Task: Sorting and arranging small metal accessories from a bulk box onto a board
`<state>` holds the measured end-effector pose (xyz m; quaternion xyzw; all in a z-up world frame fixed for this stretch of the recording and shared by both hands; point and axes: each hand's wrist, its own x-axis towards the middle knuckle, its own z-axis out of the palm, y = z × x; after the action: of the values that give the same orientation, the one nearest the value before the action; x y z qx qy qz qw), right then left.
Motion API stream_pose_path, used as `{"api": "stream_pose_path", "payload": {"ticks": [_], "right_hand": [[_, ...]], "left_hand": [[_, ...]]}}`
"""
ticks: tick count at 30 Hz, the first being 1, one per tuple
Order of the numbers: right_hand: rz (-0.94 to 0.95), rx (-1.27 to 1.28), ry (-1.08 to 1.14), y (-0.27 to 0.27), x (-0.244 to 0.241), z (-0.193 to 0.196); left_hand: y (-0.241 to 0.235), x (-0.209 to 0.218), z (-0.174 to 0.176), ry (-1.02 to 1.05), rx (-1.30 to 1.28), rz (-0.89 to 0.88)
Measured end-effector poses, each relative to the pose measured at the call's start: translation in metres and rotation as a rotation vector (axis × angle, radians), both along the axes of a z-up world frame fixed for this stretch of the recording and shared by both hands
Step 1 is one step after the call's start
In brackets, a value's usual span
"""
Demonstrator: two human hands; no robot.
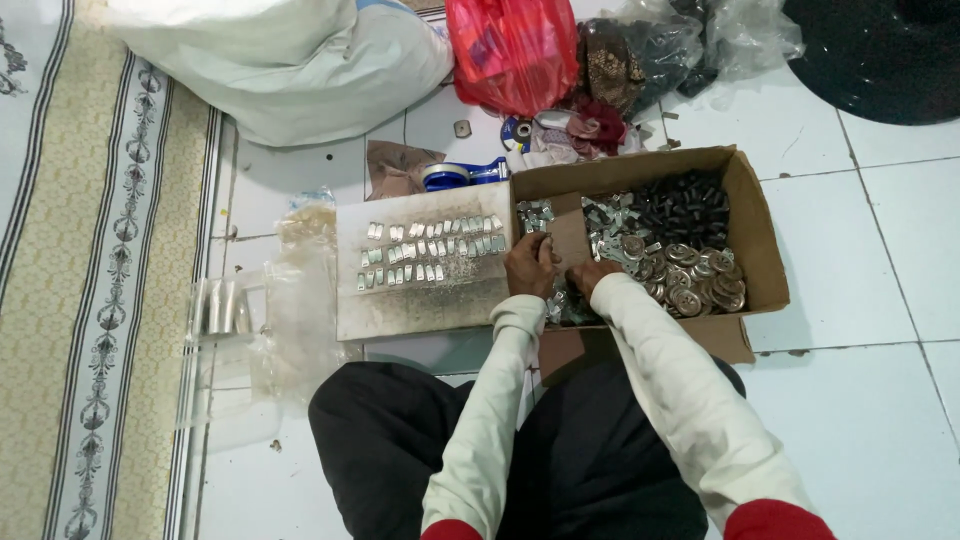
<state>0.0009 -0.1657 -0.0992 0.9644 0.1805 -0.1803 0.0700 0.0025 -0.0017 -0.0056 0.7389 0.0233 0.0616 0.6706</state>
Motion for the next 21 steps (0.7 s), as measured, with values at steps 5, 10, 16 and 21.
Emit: {"api": "stream_pose_path", "payload": {"ticks": [5,10,16,21], "right_hand": [[-0.117,0.096,0.137,0.001,0.006,0.022],[-0.361,0.489,0.242,-0.013,0.021,0.047],[-0.533,1.093,0.265,-0.015,0.020,0.093],[-0.683,1.468,0.277,-0.019,0.020,0.100]], "left_hand": [[0.000,0.000,0.000,-0.012,0.034,0.013],[0.001,-0.001,0.000,-0.020,0.042,0.033],[0.001,0.003,-0.011,-0.119,0.117,-0.040],[-0.002,-0.002,-0.005,-0.112,0.071,-0.087]]}}
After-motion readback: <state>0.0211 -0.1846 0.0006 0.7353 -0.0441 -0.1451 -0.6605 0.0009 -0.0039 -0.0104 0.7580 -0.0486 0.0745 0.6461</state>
